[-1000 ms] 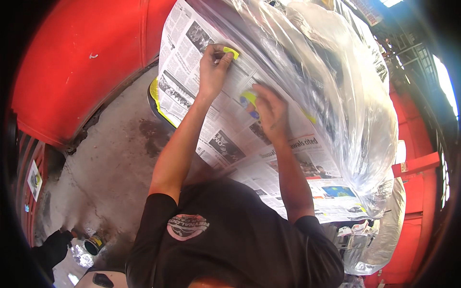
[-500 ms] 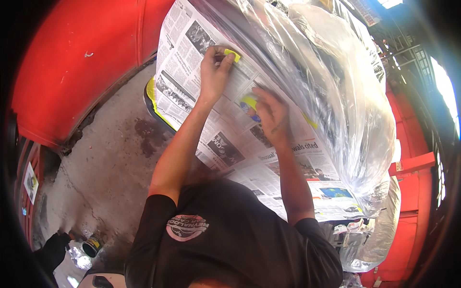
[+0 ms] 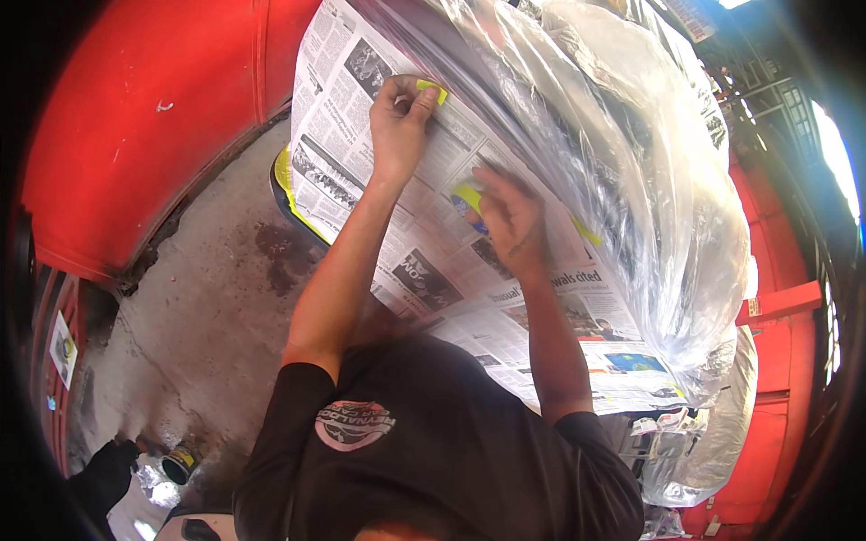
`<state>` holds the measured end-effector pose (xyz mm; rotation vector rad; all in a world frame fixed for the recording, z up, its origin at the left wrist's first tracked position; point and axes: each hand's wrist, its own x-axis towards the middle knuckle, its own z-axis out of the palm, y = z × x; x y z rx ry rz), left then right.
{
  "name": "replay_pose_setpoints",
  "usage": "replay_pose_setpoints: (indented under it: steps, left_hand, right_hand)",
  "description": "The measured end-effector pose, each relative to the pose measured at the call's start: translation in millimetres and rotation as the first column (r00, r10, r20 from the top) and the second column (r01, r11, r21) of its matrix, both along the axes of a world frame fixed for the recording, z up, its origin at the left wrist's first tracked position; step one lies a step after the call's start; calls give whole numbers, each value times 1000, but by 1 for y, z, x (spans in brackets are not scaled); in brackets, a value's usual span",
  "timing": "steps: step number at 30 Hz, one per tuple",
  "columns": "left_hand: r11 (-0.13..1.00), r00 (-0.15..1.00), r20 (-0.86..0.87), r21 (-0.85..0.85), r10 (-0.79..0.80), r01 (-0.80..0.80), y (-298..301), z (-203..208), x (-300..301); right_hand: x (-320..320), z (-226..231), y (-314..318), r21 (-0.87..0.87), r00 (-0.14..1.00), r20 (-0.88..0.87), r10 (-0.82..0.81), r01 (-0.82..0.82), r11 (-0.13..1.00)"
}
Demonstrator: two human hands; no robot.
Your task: The person tapes newspaper sheets over a plastic-wrapped car surface using yellow masking tape. They smooth the paper and apply tape along the edges to secure the coverage.
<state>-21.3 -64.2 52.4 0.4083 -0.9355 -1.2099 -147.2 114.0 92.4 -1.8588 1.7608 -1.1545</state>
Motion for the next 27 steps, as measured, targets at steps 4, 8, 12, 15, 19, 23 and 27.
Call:
replay_pose_setpoints:
  steps: [4,8,12,15,19,23,27]
  left_hand:
    - [1000,999,-38,1,16,-16,-2,2,-5]
    - [987,986,49,0,161,-161,-9,1,-18]
    - [954,943,140,-30,301,-299,-14,-2,-27]
    - [940,930,140,-18,339,-340,-13,1,-27]
    - [963,965,48,71,257,-260,-7,10,-17]
    - [967,976,9,133,218,-218,-24,2,-19]
    - [964,976,-3,157,217,-213,-27,-1,-23]
  right_hand:
    - [2,-1,-1,-37,1000,12,-11,12,999]
    - [4,1,-1,-33,1000,0,-16,16,999]
    - [0,1,-1,-24,1000,-13,6,-6,1000]
    - [0,2,-1,-34,999,-33,25,-26,999]
    - [0,1,1,-31,999,-16,41,-42,999]
    - [2,3,3,-3,999,2,45,-45,999]
    - [-2,2,2,-10,997,-47,59,-59,998]
